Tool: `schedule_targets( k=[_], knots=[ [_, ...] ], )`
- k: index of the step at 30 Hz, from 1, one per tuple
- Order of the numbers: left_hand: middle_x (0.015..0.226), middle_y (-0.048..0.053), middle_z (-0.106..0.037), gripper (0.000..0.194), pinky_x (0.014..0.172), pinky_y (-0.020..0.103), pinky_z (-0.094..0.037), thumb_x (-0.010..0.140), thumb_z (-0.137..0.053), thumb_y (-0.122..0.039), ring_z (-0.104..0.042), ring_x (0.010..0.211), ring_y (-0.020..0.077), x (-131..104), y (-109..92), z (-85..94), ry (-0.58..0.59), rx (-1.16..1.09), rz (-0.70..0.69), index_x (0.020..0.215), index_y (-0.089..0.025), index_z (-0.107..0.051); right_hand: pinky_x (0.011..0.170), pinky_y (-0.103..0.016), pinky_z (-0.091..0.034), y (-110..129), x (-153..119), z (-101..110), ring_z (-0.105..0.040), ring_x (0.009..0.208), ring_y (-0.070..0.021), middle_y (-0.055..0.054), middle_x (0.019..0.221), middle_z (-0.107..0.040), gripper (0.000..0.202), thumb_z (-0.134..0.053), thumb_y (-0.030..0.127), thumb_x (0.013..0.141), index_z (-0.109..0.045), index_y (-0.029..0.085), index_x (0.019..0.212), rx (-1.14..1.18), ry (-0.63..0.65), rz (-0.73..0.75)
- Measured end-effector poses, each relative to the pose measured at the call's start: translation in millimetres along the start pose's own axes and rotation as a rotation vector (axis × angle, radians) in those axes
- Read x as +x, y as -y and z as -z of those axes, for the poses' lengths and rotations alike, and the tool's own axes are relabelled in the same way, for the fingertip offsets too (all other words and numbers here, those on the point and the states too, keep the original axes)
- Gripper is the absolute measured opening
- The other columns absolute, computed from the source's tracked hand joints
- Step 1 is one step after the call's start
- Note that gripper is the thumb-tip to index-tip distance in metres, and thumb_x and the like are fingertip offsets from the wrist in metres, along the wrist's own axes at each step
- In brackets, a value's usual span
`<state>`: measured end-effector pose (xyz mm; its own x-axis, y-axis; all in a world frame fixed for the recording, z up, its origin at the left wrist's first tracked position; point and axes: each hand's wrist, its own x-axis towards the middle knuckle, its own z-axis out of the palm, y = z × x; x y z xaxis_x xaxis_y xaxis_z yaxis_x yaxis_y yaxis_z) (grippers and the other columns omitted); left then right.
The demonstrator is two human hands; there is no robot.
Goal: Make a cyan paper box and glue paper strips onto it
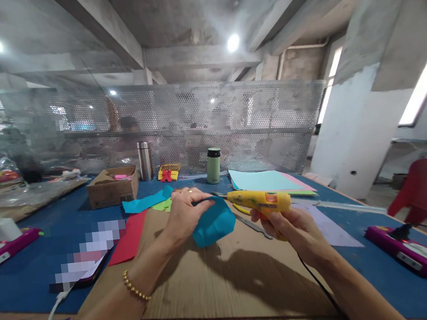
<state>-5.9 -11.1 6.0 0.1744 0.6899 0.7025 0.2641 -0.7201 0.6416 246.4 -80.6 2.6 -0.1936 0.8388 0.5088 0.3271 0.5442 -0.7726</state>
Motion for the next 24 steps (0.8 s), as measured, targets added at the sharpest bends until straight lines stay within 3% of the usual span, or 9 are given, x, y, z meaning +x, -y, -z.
schedule_targets(
  k=[12,20,24],
  knots=[
    [0.083,0.005,-0.075,0.013,0.086,0.041,-0.046,0.083,-0.071,-0.031,-0.062,0.084,0.0233,0,0,0.7,0.029,0.027,-0.03,0.088,-0.028,-0.083,0.045,-0.025,-0.025,-1,-1,1,-0.033,0.051,-0.0107,0.002,0.058,-0.045,0.05,-0.053,0.063,0.092,-0.074,0.017,0.09,-0.054,-0.007,0.025],
    [0.086,0.005,-0.077,0.012,0.087,0.041,-0.046,0.083,-0.072,-0.029,-0.063,0.087,0.0232,0,6,-1.0,0.008,0.022,-0.039,0.089,-0.028,-0.082,0.049,-0.029,-0.04,1,-5,-3,-0.048,0.056,-0.0164,-0.004,0.068,-0.06,0.044,-0.057,0.061,0.089,-0.075,0.021,0.081,-0.308,-0.12,0.11],
    [0.085,0.005,-0.077,0.01,0.088,0.042,-0.045,0.081,-0.074,-0.028,-0.064,0.087,0.0234,0,5,-0.9,0.004,0.021,-0.026,0.087,-0.029,-0.082,0.063,-0.033,-0.051,14,-2,-7,-0.06,0.072,-0.0222,-0.006,0.08,-0.067,0.035,-0.057,0.053,0.091,-0.071,0.024,0.08,-0.323,-0.091,0.247]
  ],
)
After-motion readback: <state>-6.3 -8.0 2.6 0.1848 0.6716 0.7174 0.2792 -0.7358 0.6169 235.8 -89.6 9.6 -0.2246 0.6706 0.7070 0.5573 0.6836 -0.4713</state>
